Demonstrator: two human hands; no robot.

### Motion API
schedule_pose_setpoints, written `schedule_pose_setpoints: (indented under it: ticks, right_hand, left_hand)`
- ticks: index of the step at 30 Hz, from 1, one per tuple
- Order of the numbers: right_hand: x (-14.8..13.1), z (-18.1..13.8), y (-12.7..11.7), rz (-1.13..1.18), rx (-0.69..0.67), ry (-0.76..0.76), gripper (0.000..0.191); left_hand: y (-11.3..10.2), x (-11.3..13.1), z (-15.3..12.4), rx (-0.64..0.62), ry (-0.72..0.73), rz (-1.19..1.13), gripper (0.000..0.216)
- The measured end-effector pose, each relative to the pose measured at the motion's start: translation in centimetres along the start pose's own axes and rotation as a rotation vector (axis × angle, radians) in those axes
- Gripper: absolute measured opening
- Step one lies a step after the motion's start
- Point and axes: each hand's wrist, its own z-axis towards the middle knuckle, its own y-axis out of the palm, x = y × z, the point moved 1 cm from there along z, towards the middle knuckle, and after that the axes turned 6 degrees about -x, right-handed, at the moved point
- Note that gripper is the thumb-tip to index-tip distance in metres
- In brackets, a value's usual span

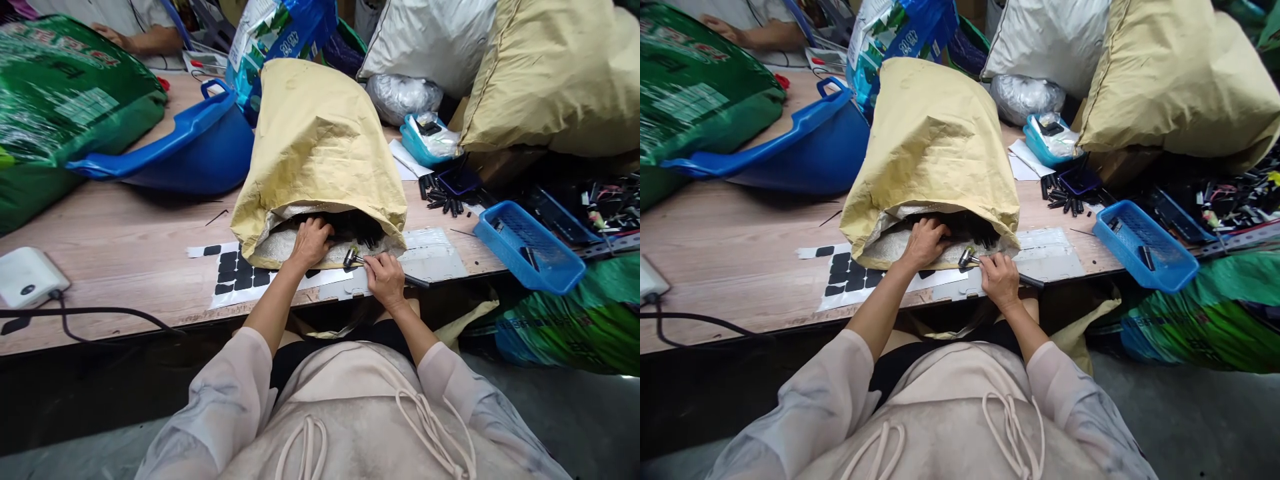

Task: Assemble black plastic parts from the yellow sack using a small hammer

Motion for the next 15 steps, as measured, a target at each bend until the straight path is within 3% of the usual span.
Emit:
schedule_pose_setpoints:
  ticks: [7,11,15]
  right_hand:
    - [0.1,0.1,-0.1,-0.021,0.024,-0.013,0.024]
    - [0.1,0.1,-0.1,0.001,0.012,-0.015,0.025]
    - [0.2,0.1,-0.2,-0.004,0.03,-0.016,0.025]
  left_hand:
    - [-0.3,0.2,-1.5,-0.004,-0.013,-0.145,0.014]
    - [-1.0,-0.5,-4.8,0.038,-0.034,-0.324,0.017]
    - [-0.3,-1.2,-8.6,-0.046,0.01,-0.483,0.016]
